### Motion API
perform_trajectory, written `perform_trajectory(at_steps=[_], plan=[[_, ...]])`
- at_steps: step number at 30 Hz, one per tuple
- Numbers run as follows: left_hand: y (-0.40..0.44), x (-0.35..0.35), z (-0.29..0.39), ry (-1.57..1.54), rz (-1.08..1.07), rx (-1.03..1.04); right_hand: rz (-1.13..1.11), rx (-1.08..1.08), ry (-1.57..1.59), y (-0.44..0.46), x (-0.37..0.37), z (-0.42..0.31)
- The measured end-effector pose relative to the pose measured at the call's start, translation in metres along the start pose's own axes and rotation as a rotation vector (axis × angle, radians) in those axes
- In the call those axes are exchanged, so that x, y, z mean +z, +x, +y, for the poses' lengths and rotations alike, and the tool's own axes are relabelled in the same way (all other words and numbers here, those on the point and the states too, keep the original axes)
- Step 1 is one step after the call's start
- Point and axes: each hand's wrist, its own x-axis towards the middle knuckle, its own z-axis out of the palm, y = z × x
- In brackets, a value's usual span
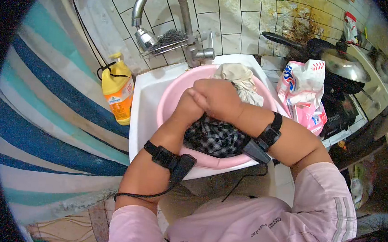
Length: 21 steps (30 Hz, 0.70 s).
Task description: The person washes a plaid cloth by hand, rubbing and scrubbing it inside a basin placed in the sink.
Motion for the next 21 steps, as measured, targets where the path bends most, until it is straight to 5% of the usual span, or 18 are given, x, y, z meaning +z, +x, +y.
perform_trajectory(at_steps=[3,11,13,21], plan=[[-0.007,-0.007,0.015,-0.014,-0.108,0.037,0.108,0.224,0.036,0.004,-0.001,0.014],[-0.002,-0.012,0.008,-0.145,-0.196,0.018,0.129,0.293,0.179,0.003,-0.006,0.035],[0.005,-0.009,-0.001,-0.620,-0.089,-0.152,0.114,0.335,0.239,0.002,-0.007,0.036],[0.010,-0.013,-0.007,-1.054,-0.094,-0.274,-0.050,0.347,0.303,0.003,0.007,0.048]])
